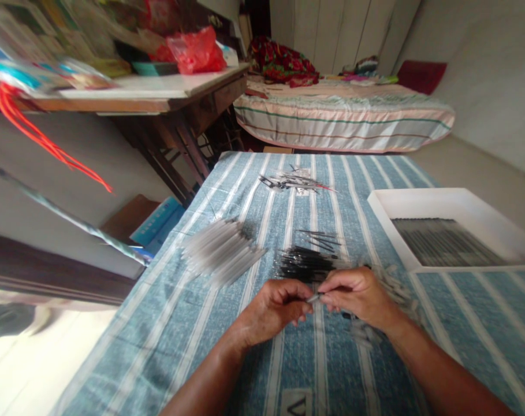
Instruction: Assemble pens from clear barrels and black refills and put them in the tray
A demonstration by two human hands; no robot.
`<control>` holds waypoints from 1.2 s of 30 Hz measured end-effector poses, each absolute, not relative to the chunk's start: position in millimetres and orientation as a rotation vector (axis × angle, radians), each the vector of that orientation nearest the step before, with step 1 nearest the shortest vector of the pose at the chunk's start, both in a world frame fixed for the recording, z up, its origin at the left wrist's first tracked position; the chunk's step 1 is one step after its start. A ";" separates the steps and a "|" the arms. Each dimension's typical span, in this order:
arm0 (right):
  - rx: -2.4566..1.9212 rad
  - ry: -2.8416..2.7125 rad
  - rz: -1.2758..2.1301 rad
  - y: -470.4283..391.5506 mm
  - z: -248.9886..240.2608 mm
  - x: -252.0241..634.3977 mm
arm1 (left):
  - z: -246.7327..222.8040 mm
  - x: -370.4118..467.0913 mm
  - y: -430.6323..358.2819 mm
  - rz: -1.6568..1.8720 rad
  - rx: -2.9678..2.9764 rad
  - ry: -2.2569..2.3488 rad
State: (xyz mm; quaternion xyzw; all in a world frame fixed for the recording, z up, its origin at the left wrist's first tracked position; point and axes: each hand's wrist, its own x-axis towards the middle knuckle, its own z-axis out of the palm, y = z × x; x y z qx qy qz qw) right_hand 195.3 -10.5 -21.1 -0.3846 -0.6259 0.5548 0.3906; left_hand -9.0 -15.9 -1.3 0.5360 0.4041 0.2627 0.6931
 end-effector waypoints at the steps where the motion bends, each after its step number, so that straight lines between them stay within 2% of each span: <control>1: -0.981 -1.648 1.366 -9.7 -21.3 195.5 | -1.5 -9.6 -15.5 0.571 1.205 0.909; 7: -0.970 -1.965 1.014 -5.7 -15.6 195.2 | 0.3 -11.0 -13.6 0.517 1.244 0.938; 14: -1.168 -1.963 1.204 -6.6 -16.4 190.6 | -5.3 -9.2 -12.9 0.565 1.347 0.961; 25: -1.138 -2.020 1.011 -7.0 -15.3 189.3 | -1.7 -10.9 -11.0 0.530 1.393 0.975; 36: -1.299 -2.044 1.044 -7.6 -15.4 187.0 | -5.3 -9.7 -12.5 0.504 1.419 0.970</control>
